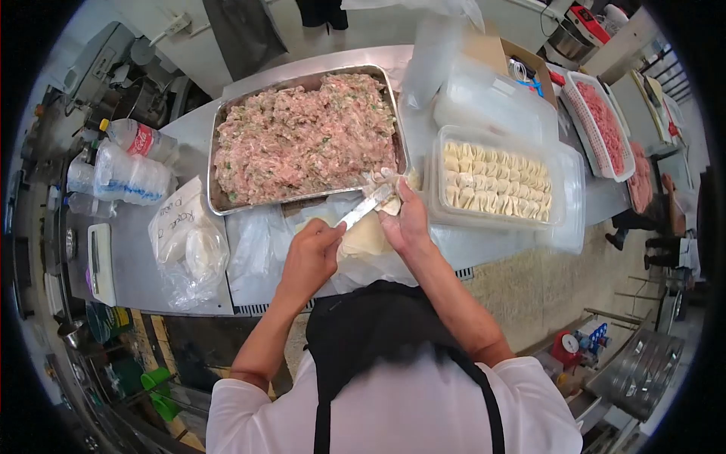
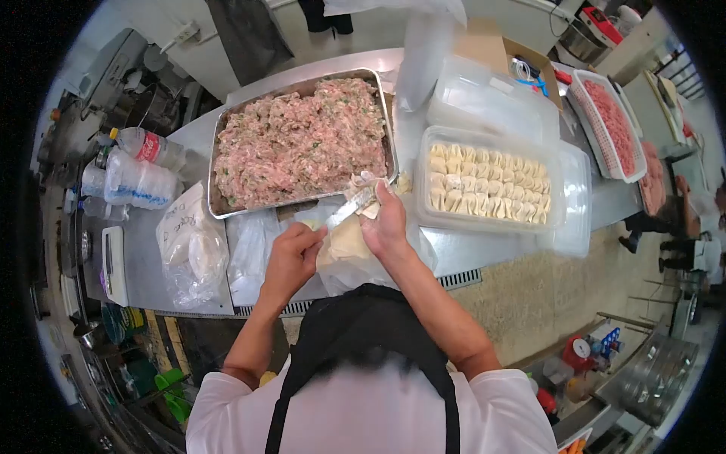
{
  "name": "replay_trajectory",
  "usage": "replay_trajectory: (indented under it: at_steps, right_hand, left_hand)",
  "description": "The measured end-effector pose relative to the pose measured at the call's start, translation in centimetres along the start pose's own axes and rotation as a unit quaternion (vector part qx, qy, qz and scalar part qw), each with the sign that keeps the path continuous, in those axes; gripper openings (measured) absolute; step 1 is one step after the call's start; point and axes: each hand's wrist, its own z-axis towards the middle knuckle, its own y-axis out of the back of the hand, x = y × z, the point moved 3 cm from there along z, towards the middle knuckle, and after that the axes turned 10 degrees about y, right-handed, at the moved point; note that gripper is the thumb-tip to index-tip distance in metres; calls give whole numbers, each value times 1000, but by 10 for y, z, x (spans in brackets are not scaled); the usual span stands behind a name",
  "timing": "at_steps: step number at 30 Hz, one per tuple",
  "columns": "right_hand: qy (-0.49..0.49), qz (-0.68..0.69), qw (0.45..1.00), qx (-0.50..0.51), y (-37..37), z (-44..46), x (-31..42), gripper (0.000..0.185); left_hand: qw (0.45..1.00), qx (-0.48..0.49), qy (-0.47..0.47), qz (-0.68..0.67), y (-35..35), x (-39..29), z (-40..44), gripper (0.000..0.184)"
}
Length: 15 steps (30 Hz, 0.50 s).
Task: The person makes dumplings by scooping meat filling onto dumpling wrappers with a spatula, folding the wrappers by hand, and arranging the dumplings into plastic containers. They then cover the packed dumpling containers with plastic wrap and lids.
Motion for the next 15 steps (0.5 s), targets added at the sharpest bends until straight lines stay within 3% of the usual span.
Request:
replay_trajectory:
  at_steps: [2,4,6,8,9,13,15]
  right_hand:
    - [5,1,1000,-12,2,7,0,33]
    - [12,-2,999,-43,12,4,7,34]
    - [22,-8,1000,-4,11,4,10,34]
    - [15,-7,999,38,8,2,12,36]
    - [11,-6,997,80,5,1,15,39]
    - [-52,38,984,166,-24,-25,40,45]
    - [59,-113,979,159,-16,-24,39,49]
  left_hand:
    - [999,41,20,-6,5,4,-3,28]
    - [998,9,59,-19,21,-15,-11,29]
    - [997,-1,68,-40,12,-19,-10,29]
    - [1000,8,13,-19,-13,0,-3,30]
    - [994,40,48,-90,-20,12,1,29]
    - [994,34,50,-93,13,-2,3,28]
    - [987,37,116,-100,28,-8,5,27]
